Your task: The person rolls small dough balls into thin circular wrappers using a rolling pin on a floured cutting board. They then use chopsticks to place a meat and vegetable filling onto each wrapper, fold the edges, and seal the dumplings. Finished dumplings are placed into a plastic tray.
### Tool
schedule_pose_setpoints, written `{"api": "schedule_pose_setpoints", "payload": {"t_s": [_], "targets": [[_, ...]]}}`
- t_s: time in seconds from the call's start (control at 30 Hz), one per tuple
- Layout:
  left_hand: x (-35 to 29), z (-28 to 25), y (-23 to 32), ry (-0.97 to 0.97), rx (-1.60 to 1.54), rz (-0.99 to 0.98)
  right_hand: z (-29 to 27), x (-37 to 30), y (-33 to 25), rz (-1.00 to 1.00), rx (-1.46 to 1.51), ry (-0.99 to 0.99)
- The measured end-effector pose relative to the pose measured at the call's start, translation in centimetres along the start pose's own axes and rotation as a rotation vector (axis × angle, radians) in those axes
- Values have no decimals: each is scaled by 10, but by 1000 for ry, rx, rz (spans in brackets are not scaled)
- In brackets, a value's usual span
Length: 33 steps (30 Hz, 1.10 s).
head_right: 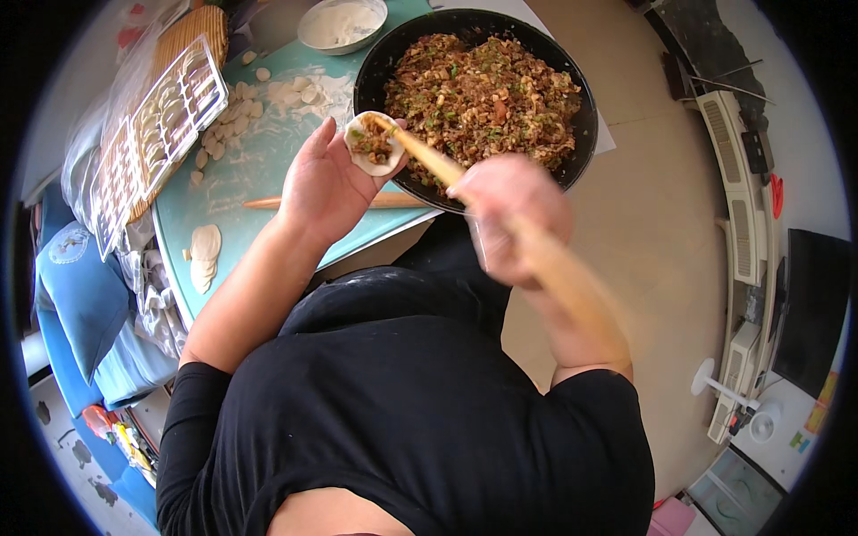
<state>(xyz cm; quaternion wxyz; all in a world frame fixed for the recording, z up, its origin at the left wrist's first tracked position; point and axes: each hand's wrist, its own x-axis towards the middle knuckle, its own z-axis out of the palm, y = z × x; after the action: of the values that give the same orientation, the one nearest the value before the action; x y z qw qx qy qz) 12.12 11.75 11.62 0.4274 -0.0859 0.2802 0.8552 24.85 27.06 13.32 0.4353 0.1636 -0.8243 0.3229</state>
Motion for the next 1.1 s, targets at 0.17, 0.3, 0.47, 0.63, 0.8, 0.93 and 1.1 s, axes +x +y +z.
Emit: {"api": "schedule_pose_setpoints", "payload": {"t_s": [0.17,0.3,0.47,0.63,0.8,0.93,1.1], "targets": [[-2,0,2,-40,-31,-19,8,5,-22,-185,-64,-197],[-6,-4,6,-33,-51,-22,-2,12,-22,-64,25,-89],[-11,-3,7,-59,-47,-59,-17,15,-11,242,254,11],[-14,-8,8,-102,-55,-92,-24,16,-7,470,662,264],[-19,-7,7,-126,-21,-128,-11,10,6,612,699,189],[-22,-7,6,-119,-4,-121,-17,17,7,675,762,271],[-22,-8,6,-73,-2,-104,-15,14,10,759,631,248]]}}
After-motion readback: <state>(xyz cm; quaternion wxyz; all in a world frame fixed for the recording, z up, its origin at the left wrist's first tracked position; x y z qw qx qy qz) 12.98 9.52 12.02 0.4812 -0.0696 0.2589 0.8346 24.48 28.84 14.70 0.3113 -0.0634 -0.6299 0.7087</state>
